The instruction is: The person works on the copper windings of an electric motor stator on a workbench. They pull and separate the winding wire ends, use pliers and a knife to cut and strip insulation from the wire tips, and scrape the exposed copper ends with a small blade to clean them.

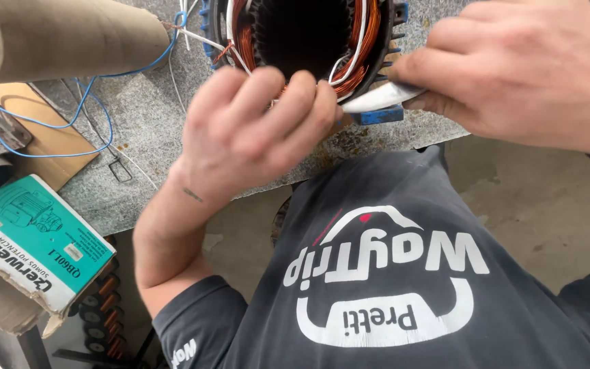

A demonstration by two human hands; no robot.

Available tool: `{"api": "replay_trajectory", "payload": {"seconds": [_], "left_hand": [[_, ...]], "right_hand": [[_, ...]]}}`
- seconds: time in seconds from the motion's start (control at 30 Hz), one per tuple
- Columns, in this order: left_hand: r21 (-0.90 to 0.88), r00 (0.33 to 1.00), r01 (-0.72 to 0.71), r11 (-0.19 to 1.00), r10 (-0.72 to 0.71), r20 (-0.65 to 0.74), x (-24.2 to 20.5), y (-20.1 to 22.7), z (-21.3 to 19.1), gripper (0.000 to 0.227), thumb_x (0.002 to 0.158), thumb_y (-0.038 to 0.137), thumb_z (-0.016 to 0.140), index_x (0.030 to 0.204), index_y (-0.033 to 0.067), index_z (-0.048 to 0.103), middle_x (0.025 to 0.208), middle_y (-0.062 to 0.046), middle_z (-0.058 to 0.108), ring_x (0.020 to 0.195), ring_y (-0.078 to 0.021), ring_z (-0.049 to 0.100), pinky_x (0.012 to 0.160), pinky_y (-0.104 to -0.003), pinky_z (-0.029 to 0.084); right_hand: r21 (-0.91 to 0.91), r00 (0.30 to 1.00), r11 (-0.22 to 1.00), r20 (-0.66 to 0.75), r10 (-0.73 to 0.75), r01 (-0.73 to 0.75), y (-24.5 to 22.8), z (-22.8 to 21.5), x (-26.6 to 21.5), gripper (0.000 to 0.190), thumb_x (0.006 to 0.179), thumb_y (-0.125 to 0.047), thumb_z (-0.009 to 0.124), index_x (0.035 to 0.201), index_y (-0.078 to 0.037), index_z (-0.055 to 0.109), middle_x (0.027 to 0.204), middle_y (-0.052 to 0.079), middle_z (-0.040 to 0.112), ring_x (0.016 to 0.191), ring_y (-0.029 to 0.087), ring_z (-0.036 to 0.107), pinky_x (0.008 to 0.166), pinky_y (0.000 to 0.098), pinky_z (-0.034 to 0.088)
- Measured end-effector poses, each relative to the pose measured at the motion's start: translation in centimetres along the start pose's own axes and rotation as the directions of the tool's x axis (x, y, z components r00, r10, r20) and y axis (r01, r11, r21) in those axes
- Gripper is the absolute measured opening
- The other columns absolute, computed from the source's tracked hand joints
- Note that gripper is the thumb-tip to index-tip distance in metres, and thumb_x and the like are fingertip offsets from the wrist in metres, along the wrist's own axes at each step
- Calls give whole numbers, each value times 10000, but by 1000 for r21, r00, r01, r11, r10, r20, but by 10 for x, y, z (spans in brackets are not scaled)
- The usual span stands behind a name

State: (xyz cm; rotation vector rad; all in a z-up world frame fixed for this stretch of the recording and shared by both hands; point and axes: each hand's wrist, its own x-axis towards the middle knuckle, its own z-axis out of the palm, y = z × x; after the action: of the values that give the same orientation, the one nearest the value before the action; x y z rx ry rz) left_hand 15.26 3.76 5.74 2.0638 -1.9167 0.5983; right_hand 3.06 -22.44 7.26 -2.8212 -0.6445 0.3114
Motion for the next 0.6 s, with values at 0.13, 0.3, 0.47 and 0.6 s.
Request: {"api": "replay_trajectory", "payload": {"seconds": [0.13, 0.3, 0.47, 0.6], "left_hand": [[-290, 995, 54, 955, -28, 93, 7, -35, 18, 145, 1028, 222, 711, 933, 130, 651, 912, 28, 643, 874, -164, 637, 733, -319, 476], [-396, 985, 135, 909, -79, 153, -2, -39, 31, 267, 1053, 251, 748, 846, 123, 639, 807, -14, 605, 823, -227, 628, 704, -375, 479], [-375, 982, 163, 913, -115, 148, -2, -30, 28, 299, 1063, 247, 737, 831, 114, 605, 797, -26, 586, 821, -238, 624, 708, -388, 488], [-375, 984, 169, 912, -135, 116, -5, -29, 32, 279, 1060, 236, 718, 843, 110, 594, 819, -26, 588, 847, -237, 627, 713, -385, 488]], "right_hand": [[63, 989, 997, -139, -45, 54, -5, 10, 1, 207, 895, -315, 736, 938, -115, 711, 814, 34, 676, 796, 246, 690, 656, 380, 530], [342, 983, 934, -111, 148, -102, -6, 33, 28, 265, 953, -362, 713, 1065, -125, 755, 696, 107, 660, 658, 327, 666, 567, 449, 488], [306, 983, 942, -78, 168, -136, -9, 34, 41, 291, 949, -414, 714, 928, -127, 761, 632, 139, 648, 618, 363, 659, 563, 480, 495], [364, 974, 915, -77, 213, -172, -7, 29, 38, 328, 975, -423, 703, 991, -99, 755, 657, 154, 639, 633, 364, 654, 593, 472, 501]]}}
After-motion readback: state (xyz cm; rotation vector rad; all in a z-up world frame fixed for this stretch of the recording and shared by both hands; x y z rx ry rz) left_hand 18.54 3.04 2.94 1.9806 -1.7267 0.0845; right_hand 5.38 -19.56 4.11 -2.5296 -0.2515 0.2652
